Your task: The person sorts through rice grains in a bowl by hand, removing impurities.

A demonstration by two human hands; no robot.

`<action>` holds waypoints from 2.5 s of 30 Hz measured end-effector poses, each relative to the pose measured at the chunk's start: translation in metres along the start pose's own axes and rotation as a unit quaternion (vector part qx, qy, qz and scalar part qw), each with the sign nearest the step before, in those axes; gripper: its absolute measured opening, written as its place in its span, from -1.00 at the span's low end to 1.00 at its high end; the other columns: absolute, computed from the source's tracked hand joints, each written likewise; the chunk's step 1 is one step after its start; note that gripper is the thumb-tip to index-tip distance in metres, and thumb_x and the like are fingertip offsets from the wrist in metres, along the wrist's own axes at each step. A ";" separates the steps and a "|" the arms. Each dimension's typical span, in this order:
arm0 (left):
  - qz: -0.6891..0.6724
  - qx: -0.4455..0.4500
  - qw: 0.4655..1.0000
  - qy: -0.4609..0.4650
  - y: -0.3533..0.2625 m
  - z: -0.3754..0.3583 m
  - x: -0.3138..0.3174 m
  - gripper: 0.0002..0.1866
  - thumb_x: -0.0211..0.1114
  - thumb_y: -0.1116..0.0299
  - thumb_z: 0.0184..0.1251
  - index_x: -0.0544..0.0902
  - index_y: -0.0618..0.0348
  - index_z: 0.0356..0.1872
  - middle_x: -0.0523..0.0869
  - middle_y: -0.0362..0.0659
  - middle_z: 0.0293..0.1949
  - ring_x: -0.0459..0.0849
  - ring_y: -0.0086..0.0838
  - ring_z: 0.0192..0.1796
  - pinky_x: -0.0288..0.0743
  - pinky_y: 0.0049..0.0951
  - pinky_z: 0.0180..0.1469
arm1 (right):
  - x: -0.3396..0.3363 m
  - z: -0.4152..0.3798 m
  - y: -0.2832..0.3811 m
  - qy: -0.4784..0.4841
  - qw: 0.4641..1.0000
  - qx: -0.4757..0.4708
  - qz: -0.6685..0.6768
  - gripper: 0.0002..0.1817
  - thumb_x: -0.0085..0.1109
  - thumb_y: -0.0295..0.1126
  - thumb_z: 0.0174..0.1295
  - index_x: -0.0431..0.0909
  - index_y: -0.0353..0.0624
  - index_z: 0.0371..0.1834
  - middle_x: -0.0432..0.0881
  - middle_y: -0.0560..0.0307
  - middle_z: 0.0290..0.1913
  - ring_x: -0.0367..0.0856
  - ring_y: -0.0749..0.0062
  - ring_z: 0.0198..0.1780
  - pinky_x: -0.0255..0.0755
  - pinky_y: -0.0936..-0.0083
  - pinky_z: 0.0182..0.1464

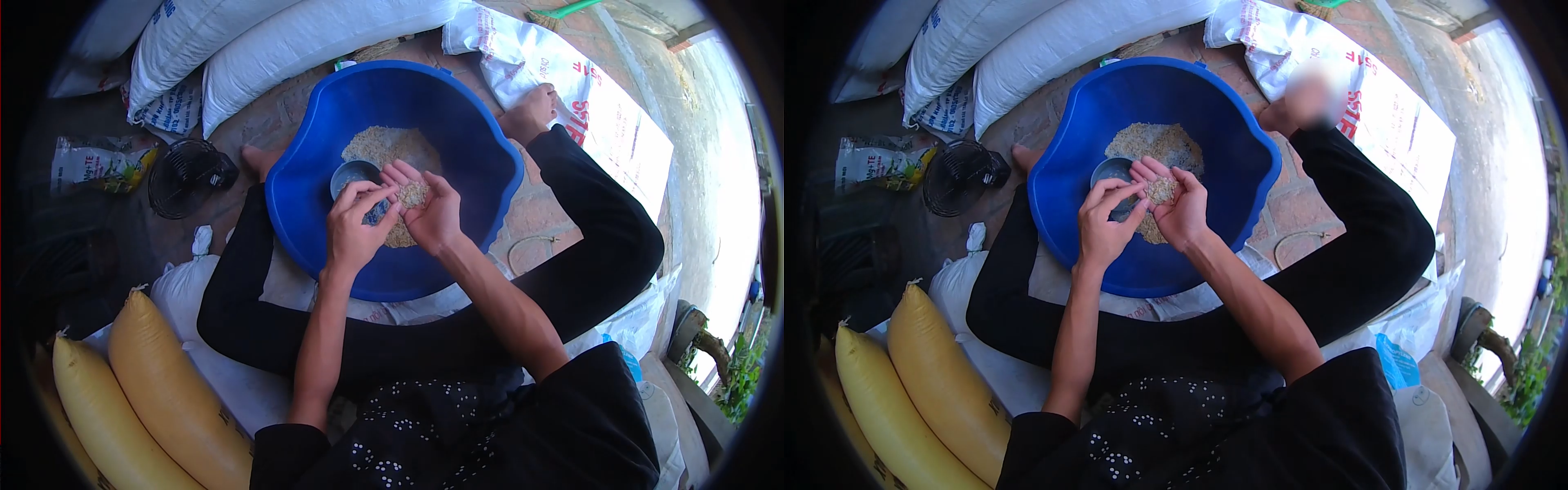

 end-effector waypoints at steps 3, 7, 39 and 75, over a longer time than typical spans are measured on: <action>0.008 -0.010 1.000 0.000 0.000 -0.001 0.001 -0.75 0.55 0.44 0.17 0.85 0.09 -0.10 0.72 -0.16 -0.16 0.76 -0.28 -0.11 0.66 -0.29 -0.07 | -0.003 0.001 -0.001 0.002 1.000 -0.001 -0.024 -0.40 -0.41 -0.23 0.59 0.33 -0.47 0.47 0.51 -0.24 0.42 0.51 0.08 0.43 0.35 0.22 0.51; -0.006 -0.014 1.000 0.001 0.004 -0.002 0.002 -0.79 0.55 0.46 0.17 0.85 0.10 -0.14 0.72 -0.16 -0.20 0.76 -0.29 -0.14 0.65 -0.31 -0.11 | -0.001 -0.001 -0.002 -0.007 0.999 0.002 -0.031 -0.40 -0.41 -0.23 0.59 0.35 -0.46 0.45 0.53 -0.24 0.39 0.53 0.10 0.41 0.38 0.23 0.47; -0.425 -0.329 0.841 0.066 0.027 -0.008 0.011 -0.70 0.31 0.21 0.60 0.68 0.25 0.08 0.69 -0.36 -0.22 0.43 -0.78 -0.32 0.29 -0.69 -0.28 | 0.004 -0.004 -0.006 0.010 0.999 0.038 0.002 -0.45 -0.37 -0.26 0.58 0.42 -0.45 0.36 0.60 -0.21 0.31 0.57 0.13 0.36 0.42 0.23 0.49; -0.087 -0.022 0.996 0.024 -0.006 -0.002 0.002 -0.82 0.45 0.52 0.26 0.79 0.18 -0.12 0.74 -0.15 -0.28 0.75 -0.42 -0.29 0.62 -0.43 -0.28 | 0.005 -0.004 -0.007 -0.019 0.999 0.027 -0.016 -0.41 -0.45 -0.23 0.58 0.41 -0.41 0.41 0.56 -0.19 0.36 0.54 0.11 0.39 0.39 0.15 0.47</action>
Point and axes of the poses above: each hand's wrist, its own z-axis towards the middle knuckle, its own x-axis out of the palm, y = z × x, the point moved 2 cm from there along z, towards the middle knuckle
